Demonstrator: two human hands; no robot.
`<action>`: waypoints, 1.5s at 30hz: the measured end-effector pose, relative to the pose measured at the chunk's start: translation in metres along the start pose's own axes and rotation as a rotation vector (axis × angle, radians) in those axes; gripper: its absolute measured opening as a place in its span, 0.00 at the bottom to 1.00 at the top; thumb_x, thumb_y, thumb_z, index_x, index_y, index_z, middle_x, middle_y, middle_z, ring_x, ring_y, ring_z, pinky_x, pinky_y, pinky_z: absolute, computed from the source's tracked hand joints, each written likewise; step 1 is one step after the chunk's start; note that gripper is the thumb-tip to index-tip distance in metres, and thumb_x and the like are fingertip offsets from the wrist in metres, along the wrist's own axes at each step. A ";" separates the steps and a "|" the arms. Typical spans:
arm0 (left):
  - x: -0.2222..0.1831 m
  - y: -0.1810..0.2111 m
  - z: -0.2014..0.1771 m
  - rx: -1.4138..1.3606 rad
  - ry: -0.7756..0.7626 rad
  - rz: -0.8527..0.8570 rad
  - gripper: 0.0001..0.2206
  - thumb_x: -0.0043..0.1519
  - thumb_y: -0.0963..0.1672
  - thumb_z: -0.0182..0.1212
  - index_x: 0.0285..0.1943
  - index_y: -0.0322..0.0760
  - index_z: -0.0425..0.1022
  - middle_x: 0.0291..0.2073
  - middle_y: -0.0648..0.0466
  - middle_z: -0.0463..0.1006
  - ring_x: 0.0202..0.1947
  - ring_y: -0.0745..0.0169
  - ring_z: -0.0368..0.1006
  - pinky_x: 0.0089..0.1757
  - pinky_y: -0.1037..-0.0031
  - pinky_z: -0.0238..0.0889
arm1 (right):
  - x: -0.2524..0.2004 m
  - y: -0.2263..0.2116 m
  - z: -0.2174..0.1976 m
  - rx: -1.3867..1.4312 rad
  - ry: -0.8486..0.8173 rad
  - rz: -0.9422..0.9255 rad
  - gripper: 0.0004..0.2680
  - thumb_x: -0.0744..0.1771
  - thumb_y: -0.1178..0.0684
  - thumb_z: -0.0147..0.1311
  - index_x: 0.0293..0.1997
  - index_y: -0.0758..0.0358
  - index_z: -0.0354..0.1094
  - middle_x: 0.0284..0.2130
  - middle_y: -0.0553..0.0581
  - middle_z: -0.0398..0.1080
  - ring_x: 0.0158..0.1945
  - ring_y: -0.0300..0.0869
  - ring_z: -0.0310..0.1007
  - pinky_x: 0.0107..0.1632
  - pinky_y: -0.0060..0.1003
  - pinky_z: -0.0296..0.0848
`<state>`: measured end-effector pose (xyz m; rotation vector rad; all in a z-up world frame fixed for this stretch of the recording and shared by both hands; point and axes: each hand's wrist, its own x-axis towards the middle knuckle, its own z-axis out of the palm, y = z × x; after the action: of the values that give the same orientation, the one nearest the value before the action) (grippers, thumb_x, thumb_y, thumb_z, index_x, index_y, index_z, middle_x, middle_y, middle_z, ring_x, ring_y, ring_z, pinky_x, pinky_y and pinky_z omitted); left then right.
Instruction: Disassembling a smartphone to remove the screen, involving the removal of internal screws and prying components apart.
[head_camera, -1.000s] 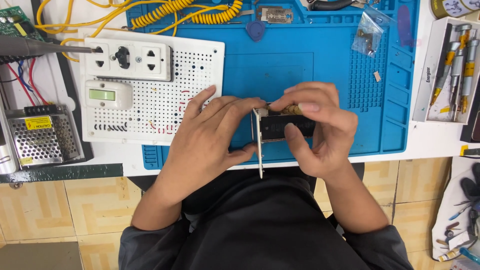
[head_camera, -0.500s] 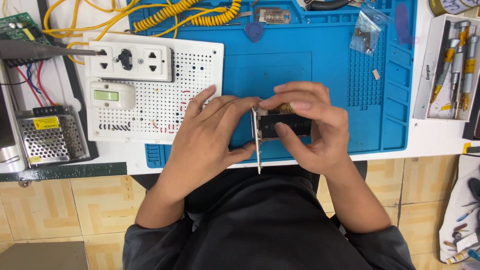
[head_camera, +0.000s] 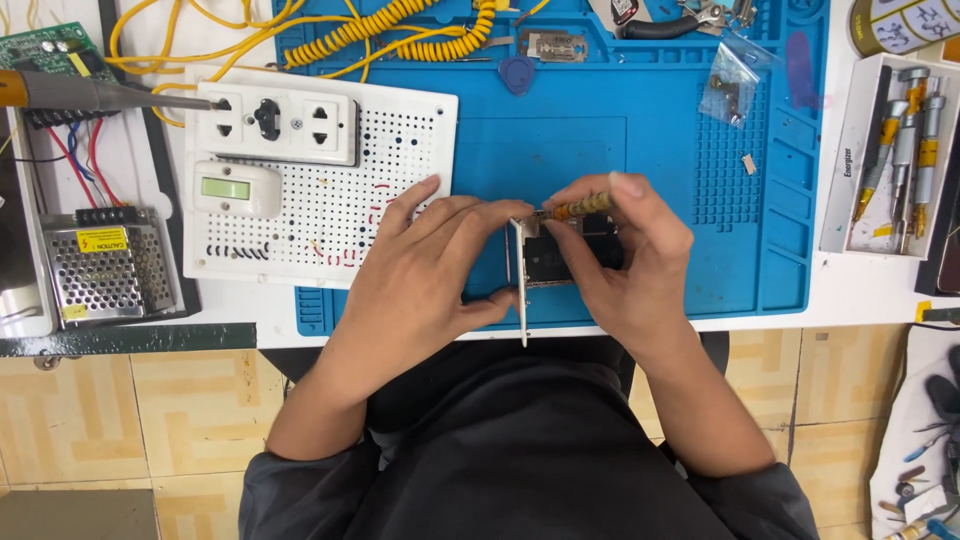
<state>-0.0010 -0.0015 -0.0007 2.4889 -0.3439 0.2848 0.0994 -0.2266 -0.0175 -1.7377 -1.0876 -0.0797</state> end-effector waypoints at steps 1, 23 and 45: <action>0.000 -0.001 0.000 0.004 0.001 0.000 0.29 0.66 0.49 0.78 0.73 0.40 0.69 0.62 0.53 0.82 0.63 0.51 0.77 0.71 0.50 0.54 | 0.001 -0.003 0.001 0.065 0.010 0.052 0.33 0.75 0.76 0.58 0.85 0.47 0.41 0.56 0.75 0.72 0.60 0.60 0.83 0.64 0.50 0.89; -0.001 0.000 -0.001 -0.017 -0.018 -0.014 0.30 0.65 0.48 0.77 0.73 0.40 0.68 0.63 0.52 0.82 0.63 0.50 0.76 0.72 0.49 0.54 | -0.012 -0.010 -0.004 0.254 0.223 0.285 0.37 0.77 0.78 0.56 0.85 0.35 0.36 0.56 0.81 0.70 0.54 0.64 0.82 0.61 0.53 0.89; 0.009 0.013 0.003 0.061 -0.014 -0.115 0.23 0.68 0.49 0.79 0.67 0.35 0.78 0.63 0.53 0.86 0.62 0.51 0.81 0.73 0.55 0.56 | -0.054 0.030 -0.180 0.305 0.151 0.769 0.11 0.78 0.49 0.48 0.57 0.71 0.66 0.58 0.76 0.75 0.49 0.52 0.85 0.52 0.36 0.90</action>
<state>0.0038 -0.0150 0.0064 2.5600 -0.1992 0.2336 0.1641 -0.4018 0.0160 -1.7235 -0.2532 0.4070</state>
